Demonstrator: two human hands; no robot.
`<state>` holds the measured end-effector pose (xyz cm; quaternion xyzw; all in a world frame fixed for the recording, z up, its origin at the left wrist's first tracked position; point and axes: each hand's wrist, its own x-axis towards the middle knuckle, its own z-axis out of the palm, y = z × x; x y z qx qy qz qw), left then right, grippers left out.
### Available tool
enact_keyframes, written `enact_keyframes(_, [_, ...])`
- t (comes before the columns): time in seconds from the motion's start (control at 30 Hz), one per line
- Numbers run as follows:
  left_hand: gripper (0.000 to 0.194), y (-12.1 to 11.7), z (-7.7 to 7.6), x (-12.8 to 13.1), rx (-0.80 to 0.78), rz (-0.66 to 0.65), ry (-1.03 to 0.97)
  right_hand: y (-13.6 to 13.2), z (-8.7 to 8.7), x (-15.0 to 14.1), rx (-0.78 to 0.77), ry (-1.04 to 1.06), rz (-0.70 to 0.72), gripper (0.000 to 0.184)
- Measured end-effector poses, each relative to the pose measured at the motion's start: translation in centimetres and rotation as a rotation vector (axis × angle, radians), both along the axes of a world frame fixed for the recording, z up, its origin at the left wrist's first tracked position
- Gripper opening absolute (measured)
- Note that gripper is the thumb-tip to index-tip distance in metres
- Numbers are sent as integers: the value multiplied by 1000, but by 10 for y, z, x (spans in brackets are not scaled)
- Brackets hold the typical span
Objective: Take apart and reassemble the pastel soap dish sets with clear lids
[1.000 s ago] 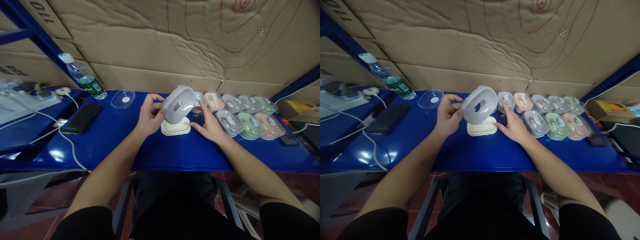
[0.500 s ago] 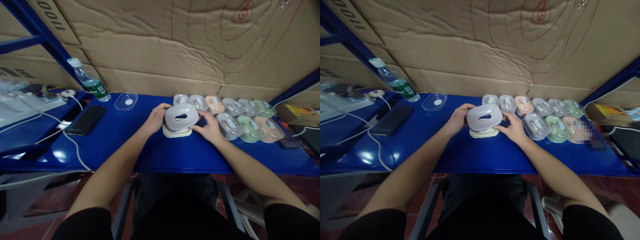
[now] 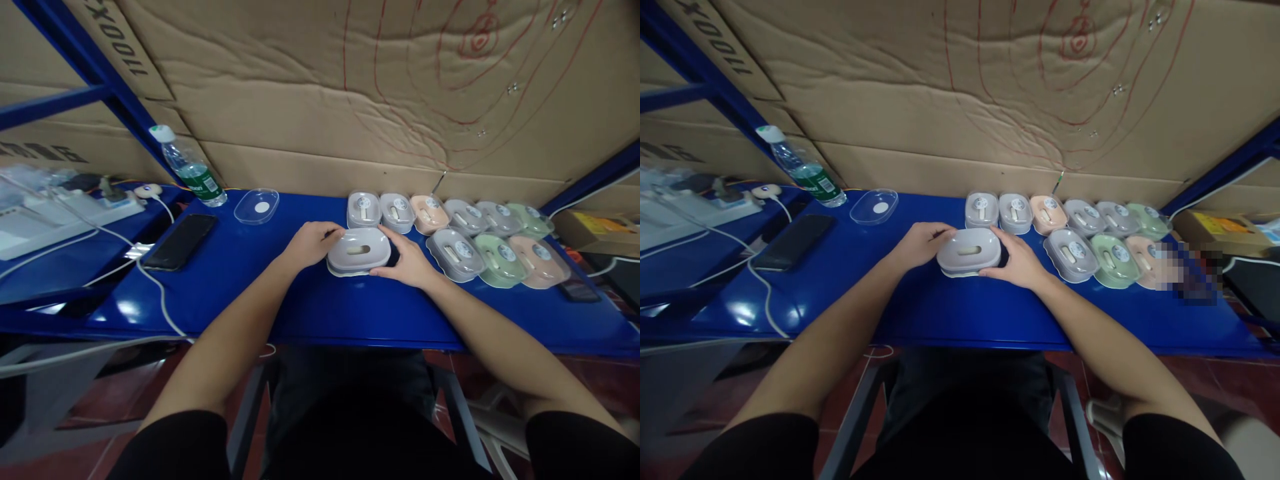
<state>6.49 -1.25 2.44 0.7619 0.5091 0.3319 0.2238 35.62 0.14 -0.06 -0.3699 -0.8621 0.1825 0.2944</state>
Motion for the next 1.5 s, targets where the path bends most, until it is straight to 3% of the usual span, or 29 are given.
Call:
enact_keyframes(0.17, [31,0,-1,1,-40,63,170,4,-3,0,-58,-53,24,114])
enact_keyframes(0.7, [30,4,-5,-2,-79,69,267,8,-11,2,-28,-234,185,112])
enact_keyframes(0.77, [32,6,0,-13,-43,206,258,7,-12,3,-27,-240,187,113])
enact_keyframes(0.9, [27,11,9,-54,55,662,262,6,-12,5,-27,-251,192,111])
enact_keyframes(0.97, [35,12,11,-76,-47,807,316,6,-11,6,-34,-260,196,111])
enact_keyframes(1.03, [37,13,10,-91,-183,867,387,5,-10,6,-44,-271,200,111])
enact_keyframes(1.17, [19,12,10,-97,-245,846,436,3,-8,6,-65,-294,202,111])
enact_keyframes(1.4, [23,-2,34,-59,95,873,251,0,2,6,-24,-164,169,108])
enact_keyframes(1.5, [24,-9,36,-34,219,660,-50,-1,7,8,43,-57,101,103])
